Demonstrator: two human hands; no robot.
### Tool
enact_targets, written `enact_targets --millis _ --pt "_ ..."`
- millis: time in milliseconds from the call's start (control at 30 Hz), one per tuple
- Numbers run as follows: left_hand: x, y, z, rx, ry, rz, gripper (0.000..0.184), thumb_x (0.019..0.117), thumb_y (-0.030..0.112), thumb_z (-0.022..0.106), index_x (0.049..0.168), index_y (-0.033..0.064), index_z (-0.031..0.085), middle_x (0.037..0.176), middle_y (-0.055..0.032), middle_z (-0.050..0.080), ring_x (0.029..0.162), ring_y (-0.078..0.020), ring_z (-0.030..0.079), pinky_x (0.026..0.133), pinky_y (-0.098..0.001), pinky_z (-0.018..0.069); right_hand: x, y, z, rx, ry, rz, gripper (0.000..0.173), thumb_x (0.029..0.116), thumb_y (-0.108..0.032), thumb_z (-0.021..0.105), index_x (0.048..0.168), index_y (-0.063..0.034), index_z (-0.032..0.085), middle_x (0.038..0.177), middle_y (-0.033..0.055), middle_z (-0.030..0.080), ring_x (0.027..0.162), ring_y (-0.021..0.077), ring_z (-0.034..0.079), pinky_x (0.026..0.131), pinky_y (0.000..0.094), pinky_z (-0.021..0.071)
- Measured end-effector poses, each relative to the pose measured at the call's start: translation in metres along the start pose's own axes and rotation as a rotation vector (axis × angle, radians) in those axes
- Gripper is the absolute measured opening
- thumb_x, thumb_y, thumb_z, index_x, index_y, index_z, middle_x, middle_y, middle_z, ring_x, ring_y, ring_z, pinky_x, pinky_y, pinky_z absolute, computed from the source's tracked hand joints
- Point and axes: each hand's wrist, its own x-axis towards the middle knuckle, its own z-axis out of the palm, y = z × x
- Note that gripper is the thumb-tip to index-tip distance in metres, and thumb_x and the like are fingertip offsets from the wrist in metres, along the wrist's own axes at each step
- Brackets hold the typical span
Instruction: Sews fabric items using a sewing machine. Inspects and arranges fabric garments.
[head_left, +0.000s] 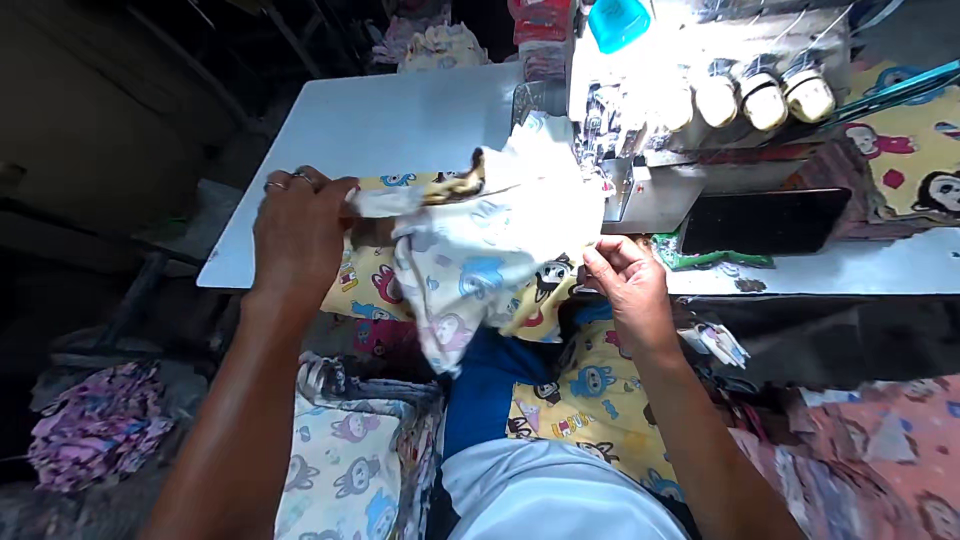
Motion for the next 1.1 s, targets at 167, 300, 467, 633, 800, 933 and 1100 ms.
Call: enact_targets --millis 167,300,467,633,800,933,1100 --pt "-0.019 0.065 0.029 -0.250 0.064 0.147 0.034 0.1026 0.008 0.057 0.134 -0.0041 0.062 0.136 -0.0274 0.059 0.126 -0.0463 0.056 0.104 -0.0615 0.0445 -0.012 0.016 -0.002 -0.074 0.023 0.040 0.019 0.0984 -0.010 0.066 0.117 -0.0054 0.068 0.099 0.0008 0.071 0.082 0.0058 0.069 0.077 0.0233 0.0592" --pt "-0.040 0.133 0.090 -0.615 0.089 0.273 0.036 0.0999 0.013 0.064 0.133 -0.0022 0.062 0.127 -0.0171 0.067 0.113 -0.0271 0.068 0.097 -0.0433 0.0548 -0.023 0.025 -0.010 -0.122 0.036 0.060 0.014 0.0978 -0.011 0.067 0.110 -0.0062 0.069 0.099 0.0006 0.071 0.088 0.0068 0.069 0.080 0.0250 0.0590" --pt "-0.048 0.155 0.144 -0.596 0.056 0.132 0.041 0.0946 0.026 0.072 0.125 -0.0003 0.066 0.115 -0.0188 0.067 0.109 -0.0363 0.063 0.095 -0.0537 0.0503 -0.029 0.027 -0.015 -0.094 0.067 0.074 0.015 0.0999 -0.009 0.063 0.115 -0.0065 0.065 0.102 0.0002 0.071 0.090 0.0066 0.070 0.083 0.0257 0.0589" --pt "-0.075 0.153 0.140 -0.667 0.009 0.118 0.028 0.0922 0.029 0.074 0.098 0.0021 0.074 0.116 -0.0113 0.068 0.111 -0.0280 0.062 0.095 -0.0518 0.0468 -0.033 0.026 -0.012 -0.035 -0.015 0.079 0.032 0.1004 -0.013 0.063 0.131 -0.0114 0.054 0.110 -0.0019 0.069 0.093 0.0031 0.067 0.080 0.0221 0.0557" --pt "-0.112 0.151 0.136 -0.939 -0.109 -0.121 0.018 0.0929 0.021 0.074 0.105 0.0073 0.072 0.097 -0.0015 0.072 0.092 -0.0071 0.068 0.085 -0.0301 0.0569 -0.048 0.035 -0.013 -0.103 -0.084 0.105 0.037 0.0955 -0.014 0.070 0.130 -0.0083 0.059 0.099 0.0005 0.069 0.085 0.0056 0.066 0.077 0.0235 0.0565" --pt "-0.145 0.162 0.130 -0.764 0.239 0.037 0.015 0.0934 0.022 0.075 0.097 0.0080 0.071 0.106 -0.0041 0.071 0.109 -0.0138 0.065 0.103 -0.0364 0.0486 -0.081 0.033 -0.022 -0.172 -0.034 0.187 0.022 0.0936 -0.013 0.072 0.115 -0.0082 0.067 0.093 -0.0015 0.071 0.082 0.0048 0.068 0.076 0.0224 0.0580" --pt "-0.157 0.178 0.138 -0.619 0.263 0.287 0.005 0.0949 0.014 0.071 0.095 0.0135 0.076 0.091 -0.0027 0.069 0.096 -0.0135 0.066 0.111 -0.0423 0.0405 -0.112 0.019 -0.021 -0.200 -0.015 0.200 0.022 0.0937 -0.005 0.067 0.116 -0.0041 0.067 0.102 0.0013 0.072 0.089 0.0057 0.070 0.081 0.0216 0.0598"
